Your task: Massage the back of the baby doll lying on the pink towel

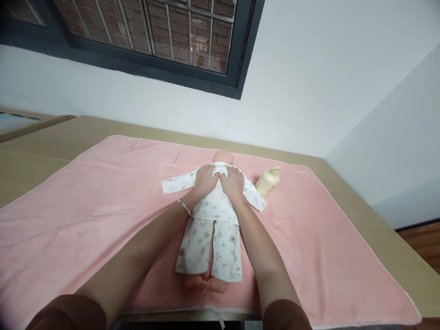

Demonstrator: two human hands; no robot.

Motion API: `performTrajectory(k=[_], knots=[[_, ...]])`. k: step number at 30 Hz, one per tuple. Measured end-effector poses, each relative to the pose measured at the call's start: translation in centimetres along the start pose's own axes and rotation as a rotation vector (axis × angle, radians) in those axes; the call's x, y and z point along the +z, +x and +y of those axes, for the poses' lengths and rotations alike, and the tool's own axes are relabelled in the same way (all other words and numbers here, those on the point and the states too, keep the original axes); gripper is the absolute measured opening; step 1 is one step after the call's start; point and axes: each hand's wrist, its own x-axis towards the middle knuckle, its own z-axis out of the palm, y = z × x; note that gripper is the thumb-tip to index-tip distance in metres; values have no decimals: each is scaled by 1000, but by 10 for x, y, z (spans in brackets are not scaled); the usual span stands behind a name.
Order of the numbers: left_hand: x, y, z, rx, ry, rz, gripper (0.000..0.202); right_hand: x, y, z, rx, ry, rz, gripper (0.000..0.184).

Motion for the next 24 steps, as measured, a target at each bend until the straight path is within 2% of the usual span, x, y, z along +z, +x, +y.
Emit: performTrajectory(k=[6, 12, 20, 24], knots=[[0, -1, 0, 8, -27, 18, 31, 0, -3, -1, 6, 22, 20, 40], [-4, -6, 3, -20, -39, 84, 31, -2, -10, -5, 92, 37, 67, 39], [3, 3, -5, 38, -4, -28, 37, 6, 3, 8, -18, 55, -67, 48], [1, 4, -7, 130, -43, -35, 32, 1, -1, 3, -32, 77, -52, 45]])
